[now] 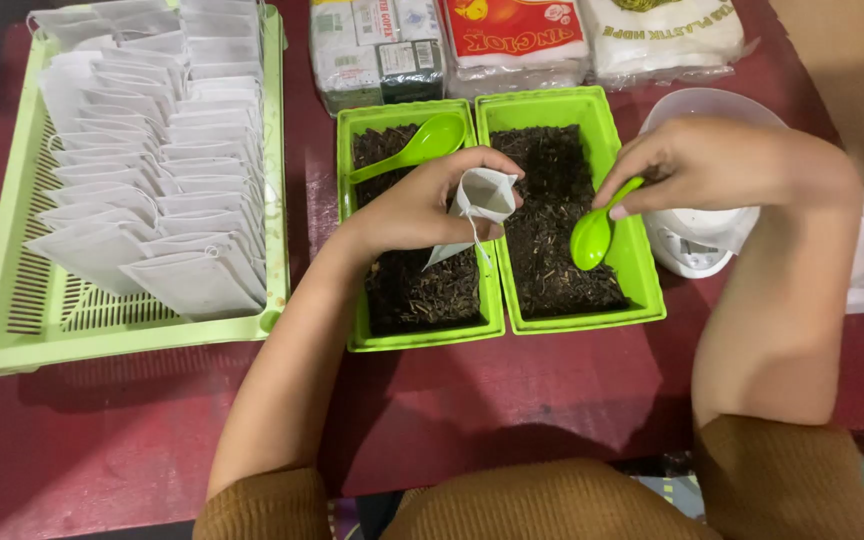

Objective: The person scoops loose tea leaves from a container using a spoon and fills white tea bags before placing them in a basket.

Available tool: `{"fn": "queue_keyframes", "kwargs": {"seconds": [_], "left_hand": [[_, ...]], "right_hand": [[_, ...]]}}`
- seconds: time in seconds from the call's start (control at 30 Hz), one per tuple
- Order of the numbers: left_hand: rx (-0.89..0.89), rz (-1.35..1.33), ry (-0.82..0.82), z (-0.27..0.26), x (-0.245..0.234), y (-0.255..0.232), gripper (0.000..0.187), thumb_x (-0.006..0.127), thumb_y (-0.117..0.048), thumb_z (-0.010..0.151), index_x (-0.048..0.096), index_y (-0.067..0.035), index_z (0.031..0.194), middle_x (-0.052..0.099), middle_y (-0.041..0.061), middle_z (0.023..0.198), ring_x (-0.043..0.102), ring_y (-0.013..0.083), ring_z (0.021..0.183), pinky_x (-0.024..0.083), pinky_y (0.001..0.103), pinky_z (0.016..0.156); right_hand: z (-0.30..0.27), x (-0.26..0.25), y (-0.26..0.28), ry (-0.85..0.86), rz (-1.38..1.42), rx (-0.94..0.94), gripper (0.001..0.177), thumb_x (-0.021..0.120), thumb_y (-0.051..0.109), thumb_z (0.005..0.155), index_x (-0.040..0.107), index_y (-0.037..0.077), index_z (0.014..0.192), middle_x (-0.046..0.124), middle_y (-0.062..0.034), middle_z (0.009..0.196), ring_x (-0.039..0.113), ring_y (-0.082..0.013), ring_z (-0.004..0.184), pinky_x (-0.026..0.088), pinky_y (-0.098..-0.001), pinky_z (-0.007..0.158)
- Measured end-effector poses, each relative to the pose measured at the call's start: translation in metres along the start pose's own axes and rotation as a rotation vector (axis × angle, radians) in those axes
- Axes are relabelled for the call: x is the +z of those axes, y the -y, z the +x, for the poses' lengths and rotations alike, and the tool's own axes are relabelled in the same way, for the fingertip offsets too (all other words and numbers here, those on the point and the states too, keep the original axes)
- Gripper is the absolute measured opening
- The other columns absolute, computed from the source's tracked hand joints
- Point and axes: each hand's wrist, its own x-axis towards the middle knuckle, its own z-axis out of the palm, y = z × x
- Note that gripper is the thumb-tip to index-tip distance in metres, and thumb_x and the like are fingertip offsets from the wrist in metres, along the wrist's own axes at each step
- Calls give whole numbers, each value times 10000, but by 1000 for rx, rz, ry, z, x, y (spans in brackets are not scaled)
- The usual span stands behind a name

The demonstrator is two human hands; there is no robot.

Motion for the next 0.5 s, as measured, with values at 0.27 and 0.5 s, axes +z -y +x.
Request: {"fn": "queue_keyframes", "kwargs": {"seconds": [0.27, 0.5], "left_hand": [[-5, 46, -10, -1, -1, -2, 467, 786, -100, 873, 586, -197, 1283, 682, -31, 1154, 622, 94, 1030, 483, 251, 910], [25, 3, 3, -1, -1, -1, 445, 770, -95, 890, 581, -183, 1283, 708, -21, 1167, 637, 86, 1034, 500, 247, 916]], "right_hand": [[12, 6, -5, 196, 35, 132, 293, 757, 310, 870, 894, 236, 1118, 911, 97, 1009, 717, -54, 854, 483, -206, 805], [28, 13, -27, 192, 87, 167, 267, 725, 242, 913, 865, 142, 1116, 890, -15, 928, 747, -113, 834, 514, -250, 783]]}}
